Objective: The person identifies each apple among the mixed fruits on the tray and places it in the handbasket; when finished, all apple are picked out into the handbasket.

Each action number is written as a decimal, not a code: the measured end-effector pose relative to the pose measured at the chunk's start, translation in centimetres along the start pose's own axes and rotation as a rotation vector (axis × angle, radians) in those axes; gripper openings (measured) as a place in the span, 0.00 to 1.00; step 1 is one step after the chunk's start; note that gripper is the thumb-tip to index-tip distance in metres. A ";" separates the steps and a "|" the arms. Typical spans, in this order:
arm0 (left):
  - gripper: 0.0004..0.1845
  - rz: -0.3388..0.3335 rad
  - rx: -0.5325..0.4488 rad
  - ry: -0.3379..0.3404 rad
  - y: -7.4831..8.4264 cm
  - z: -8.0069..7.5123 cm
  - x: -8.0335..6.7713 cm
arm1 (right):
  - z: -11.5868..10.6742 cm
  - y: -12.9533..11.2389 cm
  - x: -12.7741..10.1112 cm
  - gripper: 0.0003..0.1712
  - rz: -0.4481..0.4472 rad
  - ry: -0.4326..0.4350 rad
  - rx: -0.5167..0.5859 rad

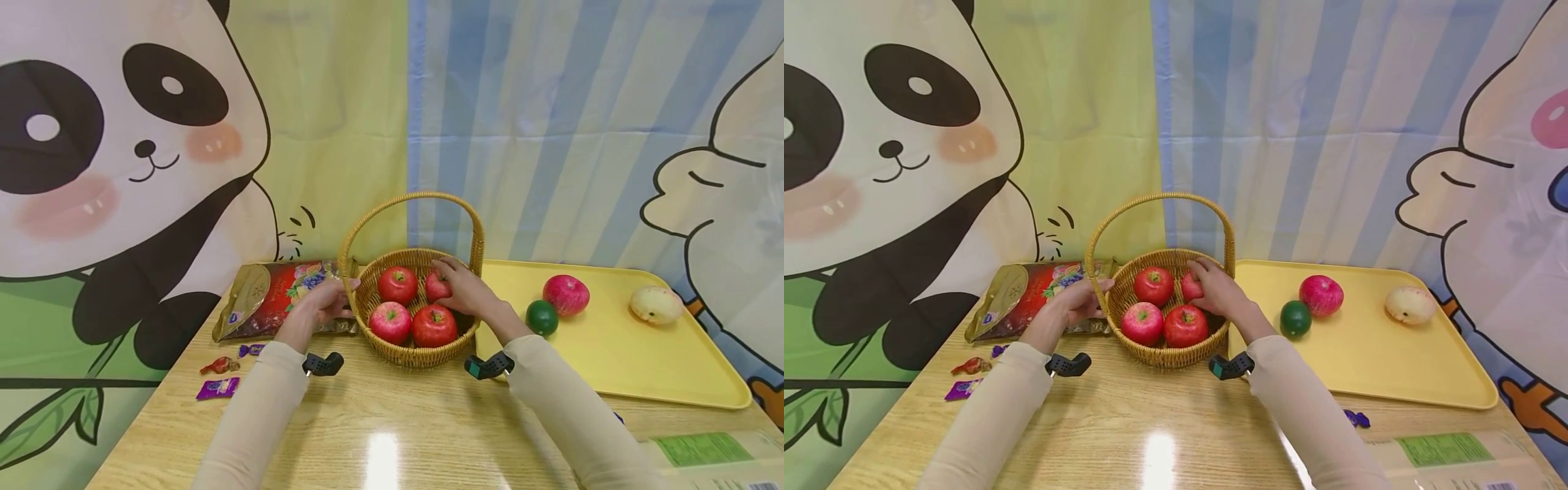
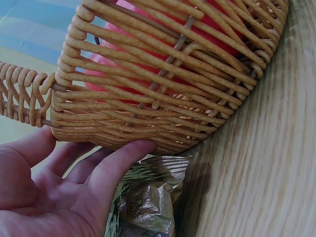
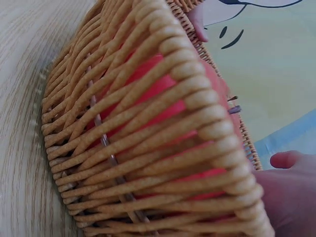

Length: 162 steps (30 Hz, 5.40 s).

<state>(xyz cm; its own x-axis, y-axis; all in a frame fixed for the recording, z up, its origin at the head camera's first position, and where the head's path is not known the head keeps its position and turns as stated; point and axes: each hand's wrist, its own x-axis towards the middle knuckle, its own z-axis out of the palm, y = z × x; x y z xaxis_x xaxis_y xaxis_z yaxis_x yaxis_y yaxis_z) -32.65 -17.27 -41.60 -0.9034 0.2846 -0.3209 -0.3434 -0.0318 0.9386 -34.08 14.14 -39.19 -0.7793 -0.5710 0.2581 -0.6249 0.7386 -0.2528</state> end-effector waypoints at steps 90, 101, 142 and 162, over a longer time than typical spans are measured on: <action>0.20 -0.020 -0.006 0.015 0.3 0.1 -0.3 | -6.4 16.4 -15.2 0.56 0.482 -0.013 0.174; 0.22 -0.032 -0.006 0.029 0.3 0.2 0.0 | -6.3 16.6 -15.4 0.55 0.481 0.003 0.197; 0.21 -0.033 -0.006 0.043 0.1 0.1 0.1 | -9.4 9.7 -12.3 0.50 0.280 0.079 0.259; 0.23 -0.021 0.006 0.025 0.0 0.1 0.2 | -8.3 1.6 -7.3 0.50 0.036 0.033 0.336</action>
<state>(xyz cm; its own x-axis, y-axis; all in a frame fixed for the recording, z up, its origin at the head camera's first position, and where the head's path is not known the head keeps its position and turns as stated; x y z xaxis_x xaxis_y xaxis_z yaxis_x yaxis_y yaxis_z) -32.85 -17.15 -41.67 -0.9021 0.2615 -0.3431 -0.3606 -0.0206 0.9325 -29.07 22.46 -33.77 -0.8025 -0.5311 0.2718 -0.5818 0.5954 -0.5541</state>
